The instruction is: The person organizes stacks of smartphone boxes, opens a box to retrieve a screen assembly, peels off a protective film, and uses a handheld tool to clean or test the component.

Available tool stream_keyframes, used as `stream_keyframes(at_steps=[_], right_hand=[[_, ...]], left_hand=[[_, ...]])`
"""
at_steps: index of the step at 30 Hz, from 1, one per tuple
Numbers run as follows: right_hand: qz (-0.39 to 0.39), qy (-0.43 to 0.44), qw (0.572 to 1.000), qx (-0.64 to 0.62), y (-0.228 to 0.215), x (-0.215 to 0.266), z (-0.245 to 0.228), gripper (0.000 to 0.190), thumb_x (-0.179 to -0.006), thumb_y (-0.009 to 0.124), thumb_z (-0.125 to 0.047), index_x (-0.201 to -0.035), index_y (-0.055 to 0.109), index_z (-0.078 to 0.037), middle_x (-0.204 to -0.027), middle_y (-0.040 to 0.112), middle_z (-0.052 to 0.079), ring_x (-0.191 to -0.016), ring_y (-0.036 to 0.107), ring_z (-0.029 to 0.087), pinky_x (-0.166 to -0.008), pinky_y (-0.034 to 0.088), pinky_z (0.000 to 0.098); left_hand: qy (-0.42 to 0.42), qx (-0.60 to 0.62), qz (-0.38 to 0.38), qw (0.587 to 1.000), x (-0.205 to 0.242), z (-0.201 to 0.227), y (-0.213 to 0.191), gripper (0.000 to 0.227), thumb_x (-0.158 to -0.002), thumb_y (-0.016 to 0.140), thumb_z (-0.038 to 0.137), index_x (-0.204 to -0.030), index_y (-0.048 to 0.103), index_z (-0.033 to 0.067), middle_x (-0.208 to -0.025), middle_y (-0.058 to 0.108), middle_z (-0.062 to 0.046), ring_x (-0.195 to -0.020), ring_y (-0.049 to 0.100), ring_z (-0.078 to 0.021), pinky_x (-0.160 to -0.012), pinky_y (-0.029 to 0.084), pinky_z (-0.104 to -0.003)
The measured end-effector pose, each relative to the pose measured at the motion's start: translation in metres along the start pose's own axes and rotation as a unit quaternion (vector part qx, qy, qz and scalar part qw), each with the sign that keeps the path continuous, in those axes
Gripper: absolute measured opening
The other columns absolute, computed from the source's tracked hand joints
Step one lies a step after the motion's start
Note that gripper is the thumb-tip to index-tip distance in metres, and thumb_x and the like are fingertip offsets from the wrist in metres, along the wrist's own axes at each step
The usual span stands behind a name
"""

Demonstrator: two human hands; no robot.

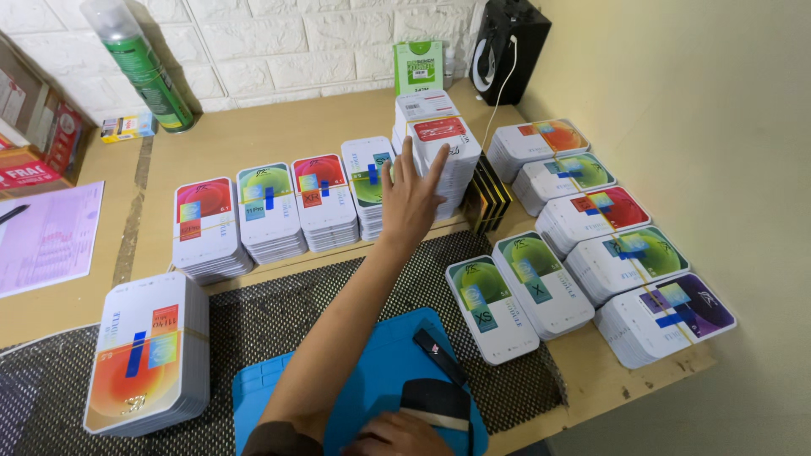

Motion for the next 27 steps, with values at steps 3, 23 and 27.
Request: stream_keyframes(at_steps=[3, 23, 27], right_hand=[[0.001, 0.017, 1.0, 0.014, -0.008, -0.001, -0.012, 0.032, -0.108, 0.055, -0.032, -0.132, 0.066, -0.014, -0.122, 0.062, 0.01, -0.109, 0.059, 0.028, -0.09, 0.048, 0.0437], [0.047, -0.014, 0.998, 0.032, -0.004, -0.003, -0.012, 0.024, -0.11, 0.057, -0.027, -0.126, 0.069, -0.015, -0.104, 0.06, 0.01, -0.088, 0.057, 0.025, -0.069, 0.047, 0.0389], [0.044, -0.018, 0.999, 0.027, -0.002, -0.002, -0.01, 0.024, -0.109, 0.058, -0.026, -0.127, 0.067, -0.014, -0.108, 0.062, 0.011, -0.092, 0.059, 0.026, -0.072, 0.049, 0.0399]], left_hand=[[-0.049, 0.134, -0.019, 0.99, -0.004, -0.004, -0.005, 0.084, -0.081, 0.087, 0.037, -0.148, 0.039, 0.0235, -0.137, 0.054, -0.023, -0.11, 0.064, -0.0397, -0.095, 0.043, -0.053], [-0.005, 0.07, -0.066, 0.995, 0.035, -0.031, 0.0, 0.089, -0.083, 0.081, 0.023, -0.155, 0.03, 0.0072, -0.118, 0.062, -0.017, -0.101, 0.063, -0.035, -0.088, 0.048, -0.049], [-0.033, 0.037, -0.053, 0.997, 0.035, -0.029, -0.021, 0.101, -0.079, 0.085, 0.056, -0.158, 0.031, 0.0232, -0.154, 0.041, -0.027, -0.131, 0.052, -0.0406, -0.1, 0.041, -0.053]])
Point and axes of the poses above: each hand's wrist, its own x-axis away from the middle knuckle, its own y-axis out of the palm, z = x × y, the point moved 2 cm from there along -x, towards the middle knuckle
